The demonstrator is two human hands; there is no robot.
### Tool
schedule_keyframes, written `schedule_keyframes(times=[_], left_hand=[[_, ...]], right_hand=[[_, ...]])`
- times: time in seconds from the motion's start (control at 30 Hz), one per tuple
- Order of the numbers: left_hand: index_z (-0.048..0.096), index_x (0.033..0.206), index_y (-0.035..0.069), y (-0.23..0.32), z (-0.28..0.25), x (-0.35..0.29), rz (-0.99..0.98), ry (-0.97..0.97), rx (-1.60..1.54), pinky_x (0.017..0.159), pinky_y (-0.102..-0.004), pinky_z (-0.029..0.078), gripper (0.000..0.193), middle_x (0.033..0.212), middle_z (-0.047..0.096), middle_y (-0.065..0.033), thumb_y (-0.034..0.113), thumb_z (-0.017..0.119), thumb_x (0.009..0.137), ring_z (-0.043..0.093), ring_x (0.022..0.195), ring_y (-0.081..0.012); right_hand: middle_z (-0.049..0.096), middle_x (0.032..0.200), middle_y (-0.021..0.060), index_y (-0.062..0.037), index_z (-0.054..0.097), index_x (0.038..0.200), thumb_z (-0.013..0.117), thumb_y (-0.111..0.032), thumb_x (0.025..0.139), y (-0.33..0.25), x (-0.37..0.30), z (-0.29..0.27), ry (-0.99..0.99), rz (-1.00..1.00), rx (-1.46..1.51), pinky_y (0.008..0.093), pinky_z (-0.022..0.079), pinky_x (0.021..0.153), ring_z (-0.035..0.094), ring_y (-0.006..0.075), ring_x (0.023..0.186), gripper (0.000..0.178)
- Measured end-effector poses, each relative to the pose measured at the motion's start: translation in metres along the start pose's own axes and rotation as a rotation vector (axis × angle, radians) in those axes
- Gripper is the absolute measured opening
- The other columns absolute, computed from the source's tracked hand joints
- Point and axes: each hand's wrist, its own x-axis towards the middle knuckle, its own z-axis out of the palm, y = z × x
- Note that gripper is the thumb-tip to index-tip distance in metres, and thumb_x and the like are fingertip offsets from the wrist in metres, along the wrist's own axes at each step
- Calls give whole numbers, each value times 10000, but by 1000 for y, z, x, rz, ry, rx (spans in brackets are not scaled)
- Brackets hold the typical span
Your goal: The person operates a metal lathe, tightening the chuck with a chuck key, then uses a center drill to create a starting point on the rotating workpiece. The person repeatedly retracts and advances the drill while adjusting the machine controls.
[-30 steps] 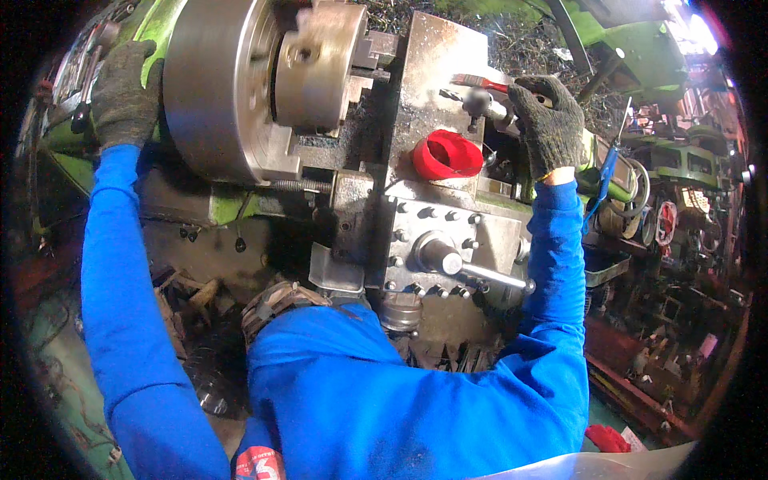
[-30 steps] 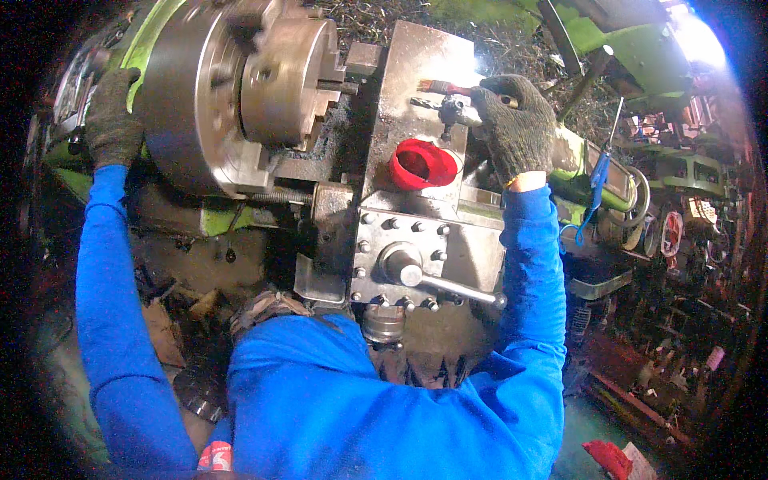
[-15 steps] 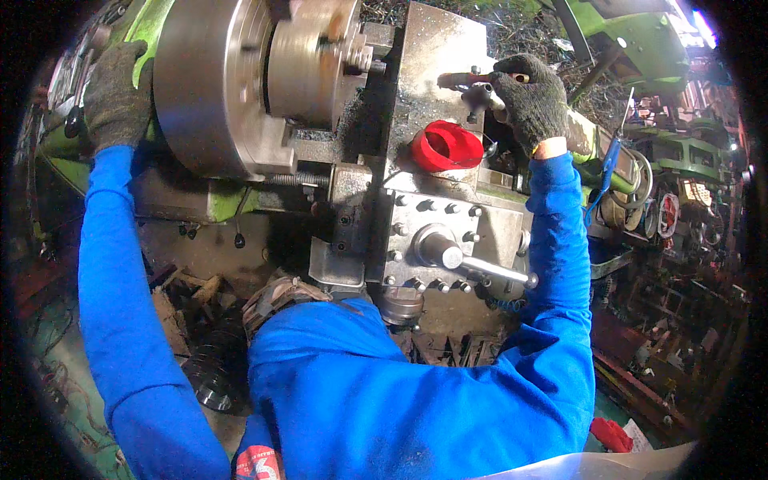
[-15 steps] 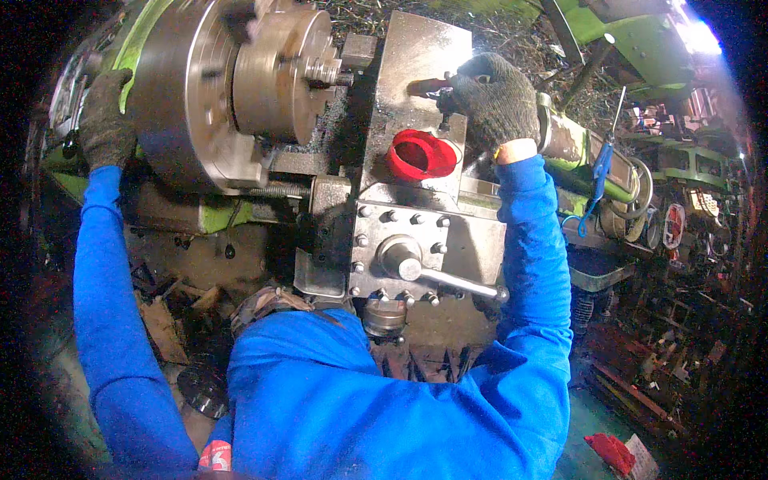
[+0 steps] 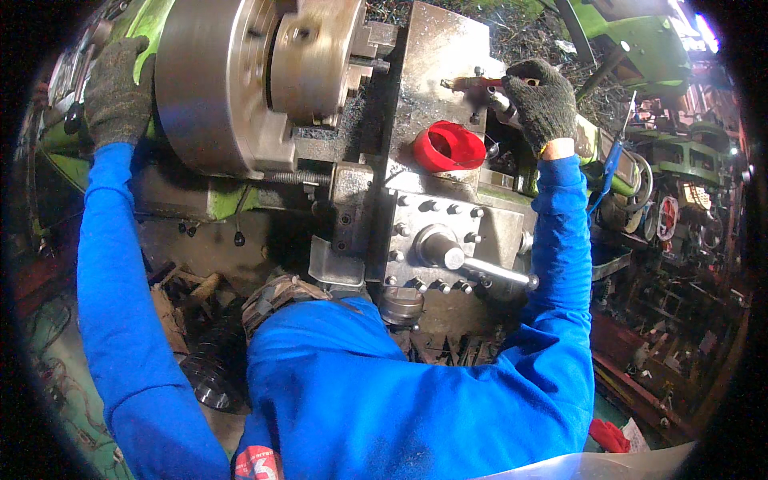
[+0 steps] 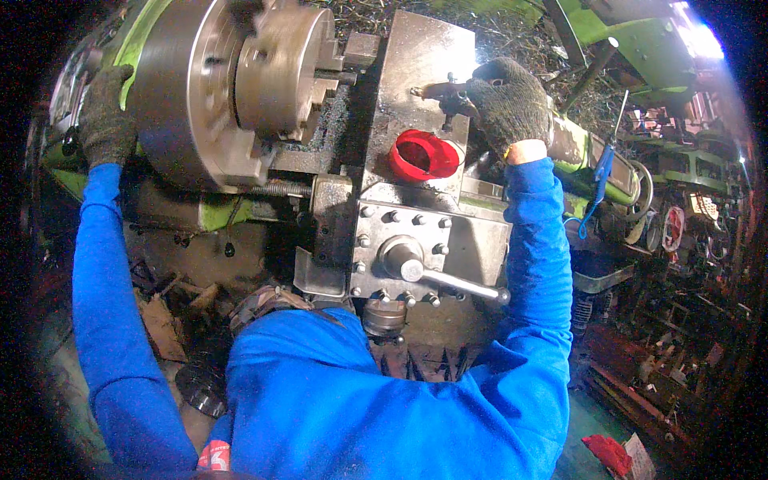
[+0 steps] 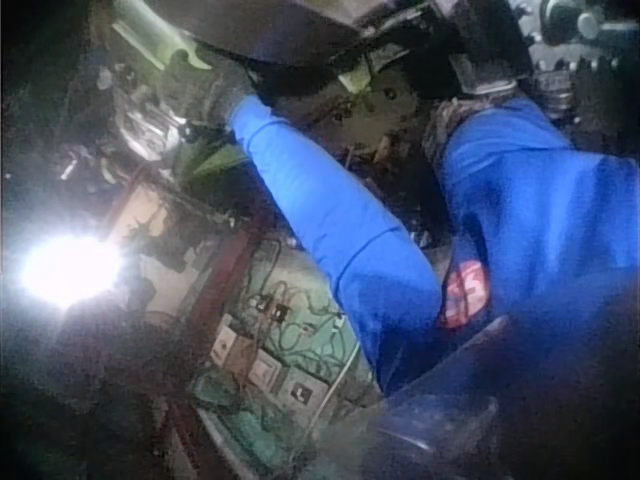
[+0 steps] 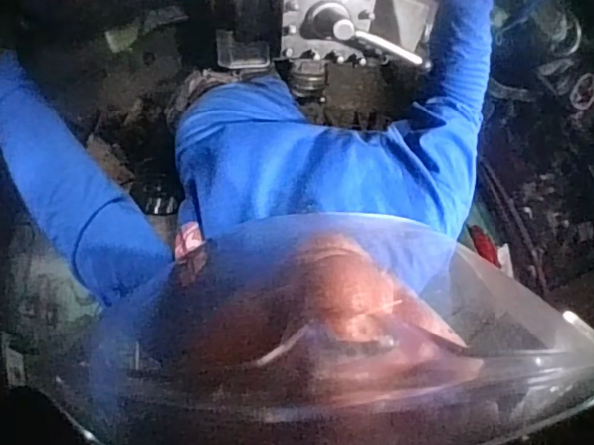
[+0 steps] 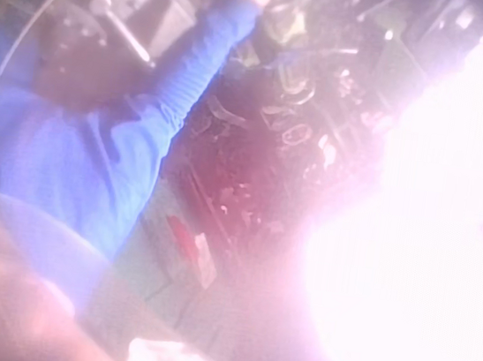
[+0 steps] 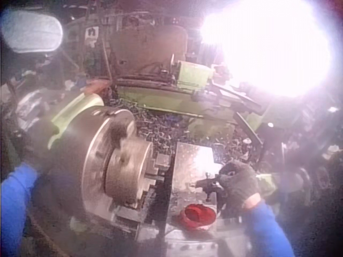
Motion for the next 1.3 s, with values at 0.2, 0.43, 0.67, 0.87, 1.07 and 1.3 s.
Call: schedule_keyframes(times=[0.2, 0.43, 0.67, 0.87, 1.07, 1.3], left_hand=[[656, 1275, 147, 1, 2, -3, -56, -33, -27, 1128, -447, 445, 399, 1339, 653, -103, 62, 606, 889, 570, 1314, -324], [648, 1296, 165, 5, -2, -1, -118, -94, -22, 1166, -445, 428, 491, 1388, 633, -102, -52, 571, 863, 546, 1356, -320], [681, 1242, 179, -2, 1, -4, -25, -34, 50, 1093, -446, 476, 291, 1307, 673, -84, 291, 688, 973, 605, 1263, -315], [655, 1282, 157, 2, 1, -6, -78, -59, -35, 1164, -442, 429, 435, 1384, 634, -108, -16, 567, 893, 554, 1348, -324], [663, 1274, 142, 5, -3, -1, -98, -37, -37, 1144, -444, 443, 451, 1355, 650, -115, -46, 572, 875, 578, 1316, -333], [669, 1275, 132, 2, 2, -2, -82, -32, -42, 1140, -432, 448, 465, 1351, 662, -112, -63, 579, 862, 580, 1320, -335]], right_hand=[[764, 946, 88, -117, 775, 1030, 762, -295, 876, -11, -3, 5, -61, 13, 419, 376, 573, 805, 740, 233, 856, 236], [765, 860, 62, -55, 772, 1041, 748, -262, 912, -11, -3, 21, -15, 358, 649, 286, 565, 671, 708, 124, 733, 245], [723, 755, 59, -15, 742, 1009, 745, -202, 902, -36, 6, 17, -29, 399, 808, 287, 547, 566, 680, 136, 629, 216], [739, 868, 83, 5, 738, 1049, 735, -175, 938, -15, 6, 33, -27, 446, 729, 292, 599, 608, 715, 151, 698, 211], [749, 776, 88, -19, 740, 997, 719, -281, 936, -7, 5, 46, -32, 292, 656, 309, 564, 591, 723, 154, 652, 270], [725, 830, 71, -58, 726, 1062, 722, -187, 924, 8, -11, 16, 105, 228, 481, 323, 548, 631, 689, 163, 696, 189]])
